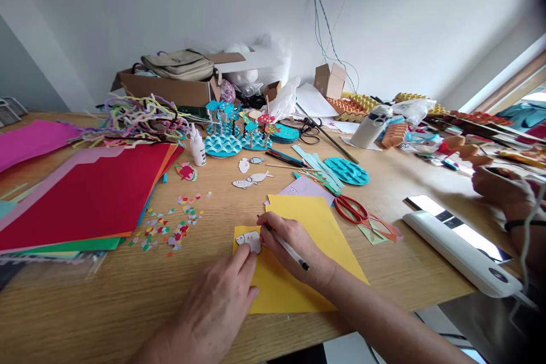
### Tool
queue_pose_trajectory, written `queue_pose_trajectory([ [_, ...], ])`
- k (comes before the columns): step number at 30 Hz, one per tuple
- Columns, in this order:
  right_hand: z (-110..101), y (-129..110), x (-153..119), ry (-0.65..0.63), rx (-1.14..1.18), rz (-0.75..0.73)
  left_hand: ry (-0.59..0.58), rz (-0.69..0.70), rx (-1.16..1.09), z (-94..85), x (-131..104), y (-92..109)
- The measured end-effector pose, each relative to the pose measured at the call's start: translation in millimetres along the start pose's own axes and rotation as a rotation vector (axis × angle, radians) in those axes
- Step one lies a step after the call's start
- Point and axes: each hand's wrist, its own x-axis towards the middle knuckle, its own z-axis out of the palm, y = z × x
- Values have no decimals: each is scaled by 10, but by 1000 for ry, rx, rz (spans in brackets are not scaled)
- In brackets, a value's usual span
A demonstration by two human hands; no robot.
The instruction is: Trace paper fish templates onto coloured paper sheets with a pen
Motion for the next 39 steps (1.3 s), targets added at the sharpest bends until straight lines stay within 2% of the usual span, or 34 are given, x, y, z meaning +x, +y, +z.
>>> queue_pose_trajectory([
  [4,-2,10,3,-15,-36,-33,15,-30,13,64,39,60],
  [9,-26,-8,19,-53,-47,-16,-94,-92,-22,40,102,102],
  [11,-44,-19,28,-66,-45,-7,-103,-90,-34,48,115,94],
  [17,-132,-72,116,-170,56,-23,21,5,59,119,136,42],
  [23,-155,-120,298,-278,389,144,123,13,152,176,98,52],
  [25,-135,-115,341,-327,450,157,140,5,151,191,84,59],
  [28,-90,-98,371,-359,427,123,149,-5,135,198,72,62],
  [35,-26,-67,387,-344,319,76,188,-3,87,204,45,63],
  [39,-44,-95,401,-351,268,58,150,-17,91,208,38,65],
])
